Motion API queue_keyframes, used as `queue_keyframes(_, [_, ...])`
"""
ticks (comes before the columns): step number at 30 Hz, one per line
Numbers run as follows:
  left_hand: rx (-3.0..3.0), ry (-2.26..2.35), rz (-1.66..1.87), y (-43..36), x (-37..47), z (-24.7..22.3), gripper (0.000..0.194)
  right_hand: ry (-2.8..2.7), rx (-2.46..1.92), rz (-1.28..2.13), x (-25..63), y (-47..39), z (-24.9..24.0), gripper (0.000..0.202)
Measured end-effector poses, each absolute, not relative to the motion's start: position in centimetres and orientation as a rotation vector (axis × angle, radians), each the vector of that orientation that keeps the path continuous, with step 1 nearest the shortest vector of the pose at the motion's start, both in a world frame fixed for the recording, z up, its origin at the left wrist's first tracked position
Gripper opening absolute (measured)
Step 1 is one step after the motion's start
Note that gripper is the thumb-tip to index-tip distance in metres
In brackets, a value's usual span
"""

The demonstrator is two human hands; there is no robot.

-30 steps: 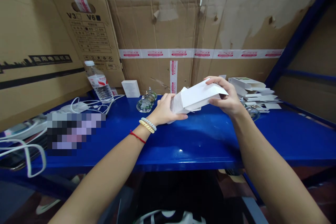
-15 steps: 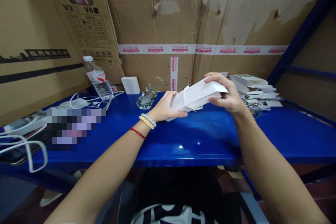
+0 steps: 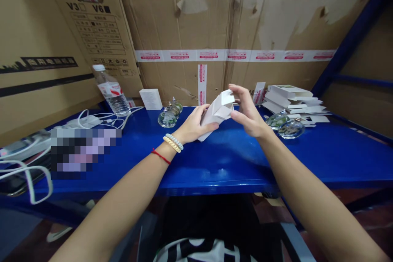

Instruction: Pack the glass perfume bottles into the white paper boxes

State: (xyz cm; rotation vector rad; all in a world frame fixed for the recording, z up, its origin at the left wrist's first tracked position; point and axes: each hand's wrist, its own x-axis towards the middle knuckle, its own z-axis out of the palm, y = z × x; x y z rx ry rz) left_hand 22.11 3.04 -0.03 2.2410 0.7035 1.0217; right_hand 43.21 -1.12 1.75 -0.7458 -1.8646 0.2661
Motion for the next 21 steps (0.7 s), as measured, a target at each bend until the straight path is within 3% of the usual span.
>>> queue_keyframes(9, [2.083,0.622,0.938,2.8,22.5,-1.3,0.102,-1.996,-0.773,0.102,42.6,-1.7,2.0,0.045])
queue_keyframes(15, [2.202,0.471,0.976,2.6,22.4,-1.3,0.109,-1.948,-0.726,0.317,42.1,-1.4,1.8,0.034])
queue_keyframes(18, [2.291,0.448,1.044,2.5,22.1,-0.9,0.109,-1.953,-0.723,0.356,41.9,-1.4,1.8,0.032])
queue_keyframes(21, [2.32,0.446,1.104,2.3,21.8,-0.4,0.097,-1.96,-0.716,0.341,41.7,-1.5,1.8,0.033])
